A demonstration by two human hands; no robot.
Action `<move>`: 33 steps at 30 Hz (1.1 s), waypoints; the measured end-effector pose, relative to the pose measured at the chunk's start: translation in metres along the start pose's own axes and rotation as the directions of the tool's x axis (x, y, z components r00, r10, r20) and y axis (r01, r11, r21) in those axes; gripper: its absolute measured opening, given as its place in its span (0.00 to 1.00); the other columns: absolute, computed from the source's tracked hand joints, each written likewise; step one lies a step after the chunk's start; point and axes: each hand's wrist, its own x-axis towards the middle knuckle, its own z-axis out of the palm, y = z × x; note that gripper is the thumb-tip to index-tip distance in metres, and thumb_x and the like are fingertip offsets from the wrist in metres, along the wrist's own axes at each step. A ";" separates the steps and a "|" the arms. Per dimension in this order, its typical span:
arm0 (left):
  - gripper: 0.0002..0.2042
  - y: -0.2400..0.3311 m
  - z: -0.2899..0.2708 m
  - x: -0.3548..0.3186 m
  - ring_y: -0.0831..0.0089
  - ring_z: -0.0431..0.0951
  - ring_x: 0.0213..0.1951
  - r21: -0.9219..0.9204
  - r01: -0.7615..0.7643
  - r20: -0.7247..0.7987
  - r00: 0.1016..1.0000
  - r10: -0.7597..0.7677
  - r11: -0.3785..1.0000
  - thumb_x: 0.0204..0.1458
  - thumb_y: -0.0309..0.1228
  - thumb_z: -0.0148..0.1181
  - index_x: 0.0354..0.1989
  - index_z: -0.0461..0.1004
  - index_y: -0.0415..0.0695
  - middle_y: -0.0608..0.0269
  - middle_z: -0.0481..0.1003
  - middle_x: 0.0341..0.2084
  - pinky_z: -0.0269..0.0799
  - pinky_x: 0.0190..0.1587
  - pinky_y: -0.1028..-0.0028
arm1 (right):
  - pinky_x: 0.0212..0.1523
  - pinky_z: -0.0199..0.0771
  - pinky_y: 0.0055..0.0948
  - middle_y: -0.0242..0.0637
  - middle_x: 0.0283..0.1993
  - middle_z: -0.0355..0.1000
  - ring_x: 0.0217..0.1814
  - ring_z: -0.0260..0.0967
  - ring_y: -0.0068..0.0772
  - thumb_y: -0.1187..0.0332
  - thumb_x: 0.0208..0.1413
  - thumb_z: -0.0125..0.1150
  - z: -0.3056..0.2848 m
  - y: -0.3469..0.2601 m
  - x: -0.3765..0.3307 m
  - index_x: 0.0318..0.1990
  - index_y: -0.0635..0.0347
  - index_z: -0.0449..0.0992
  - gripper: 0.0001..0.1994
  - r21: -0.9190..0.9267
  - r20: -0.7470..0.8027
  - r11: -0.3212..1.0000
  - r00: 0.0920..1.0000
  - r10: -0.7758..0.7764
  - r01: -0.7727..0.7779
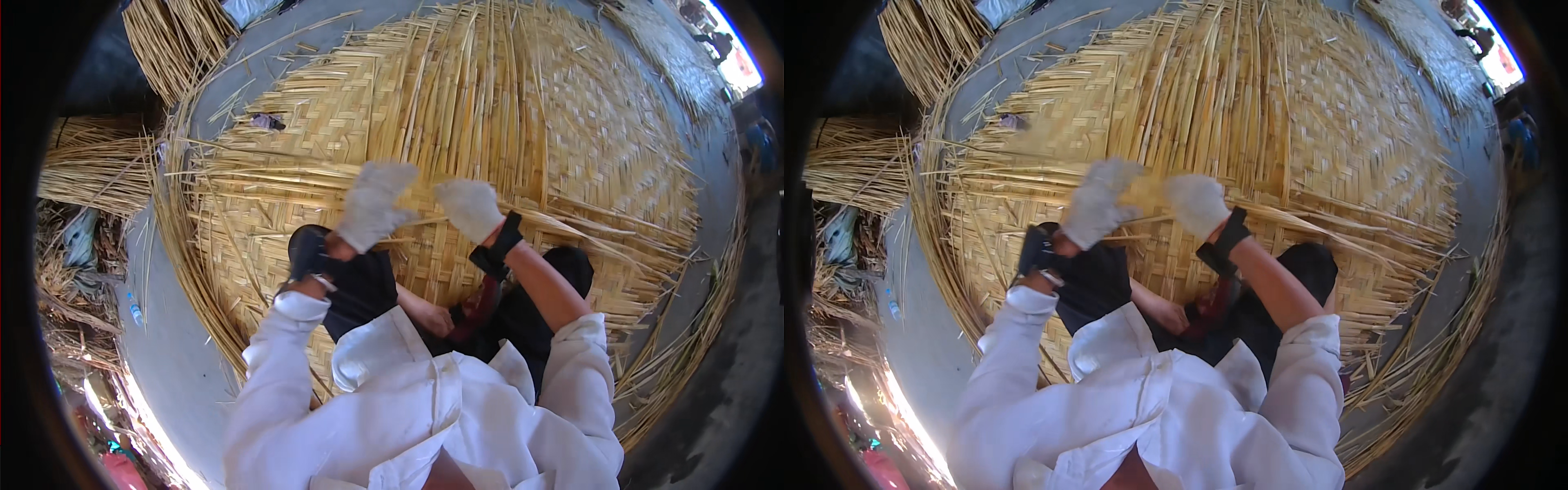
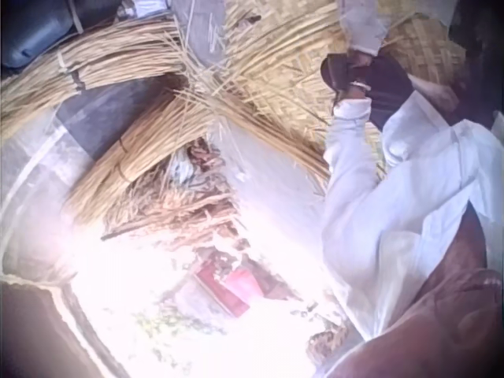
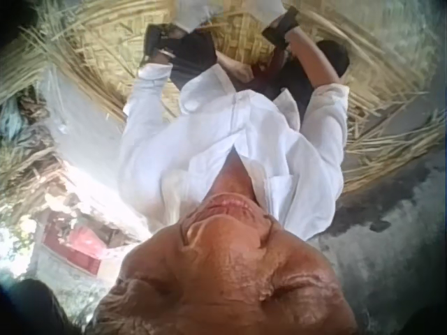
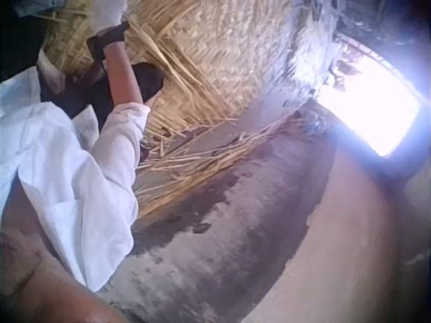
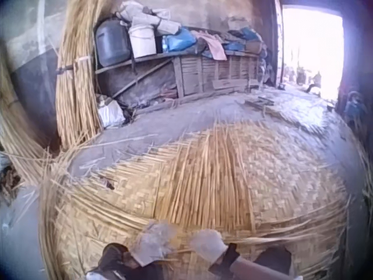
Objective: Manually weave strips of bamboo or straw to create a large mat on the floor.
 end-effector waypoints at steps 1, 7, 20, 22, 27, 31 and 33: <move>0.15 -0.001 0.012 0.001 0.67 0.75 0.38 0.001 0.004 -0.008 1.000 -0.004 1.000 0.41 0.40 0.62 0.34 0.74 0.45 0.63 0.76 0.32 0.70 0.35 0.73 | 0.22 0.67 0.36 0.34 0.22 0.68 0.26 0.70 0.35 0.67 0.45 0.52 0.001 -0.008 0.005 0.27 0.53 0.72 0.04 -0.096 0.122 0.995 0.992 0.002 0.009; 0.08 -0.031 0.088 -0.018 0.62 0.75 0.32 -0.058 0.234 0.451 0.874 -0.184 0.971 0.44 0.36 0.56 0.33 0.74 0.52 0.64 0.74 0.25 0.68 0.34 0.63 | 0.27 0.69 0.35 0.32 0.25 0.69 0.29 0.70 0.35 0.67 0.43 0.55 -0.016 0.014 0.013 0.33 0.53 0.72 0.08 -0.178 0.058 0.984 0.998 0.003 0.008; 0.10 -0.137 0.109 -0.005 0.76 0.74 0.18 -0.823 0.428 0.452 0.094 -0.887 -0.374 0.50 0.33 0.57 0.30 0.71 0.38 0.58 0.75 0.19 0.70 0.18 0.80 | 0.25 0.69 0.24 0.36 0.27 0.74 0.24 0.70 0.28 0.71 0.51 0.54 0.091 0.084 0.087 0.36 0.66 0.76 0.09 0.554 0.516 0.283 0.590 0.621 -0.783; 0.11 -0.143 0.115 -0.008 0.74 0.75 0.20 -0.822 0.415 0.470 0.108 -0.876 -0.389 0.50 0.35 0.57 0.34 0.72 0.39 0.59 0.75 0.21 0.72 0.20 0.79 | 0.29 0.70 0.30 0.42 0.27 0.73 0.27 0.71 0.37 0.68 0.50 0.53 0.120 0.089 0.101 0.34 0.64 0.77 0.10 0.563 0.498 0.291 0.598 0.628 -0.774; 0.13 -0.146 0.109 -0.005 0.73 0.76 0.22 -0.812 0.417 0.486 0.099 -0.868 -0.407 0.51 0.36 0.56 0.39 0.74 0.40 0.58 0.76 0.24 0.73 0.22 0.78 | 0.37 0.72 0.38 0.48 0.30 0.73 0.33 0.72 0.48 0.62 0.43 0.55 0.166 0.117 0.119 0.30 0.62 0.77 0.13 -0.001 0.267 0.795 0.766 0.585 -0.607; 0.13 -0.147 0.107 -0.007 0.73 0.76 0.22 -0.848 0.381 0.434 0.104 -0.895 -0.368 0.51 0.36 0.55 0.38 0.74 0.39 0.58 0.76 0.23 0.73 0.22 0.78 | 0.36 0.70 0.36 0.49 0.29 0.73 0.34 0.71 0.47 0.57 0.41 0.57 0.163 0.118 0.144 0.27 0.63 0.76 0.16 0.207 0.432 0.455 0.499 0.752 -0.866; 0.13 -0.149 0.104 -0.010 0.74 0.76 0.22 -0.870 0.349 0.407 0.107 -0.907 -0.349 0.51 0.37 0.55 0.38 0.74 0.39 0.58 0.76 0.23 0.72 0.22 0.78 | 0.34 0.69 0.35 0.50 0.26 0.72 0.31 0.71 0.47 0.55 0.40 0.57 0.166 0.108 0.141 0.26 0.64 0.75 0.18 0.221 0.369 0.525 0.569 0.735 -0.822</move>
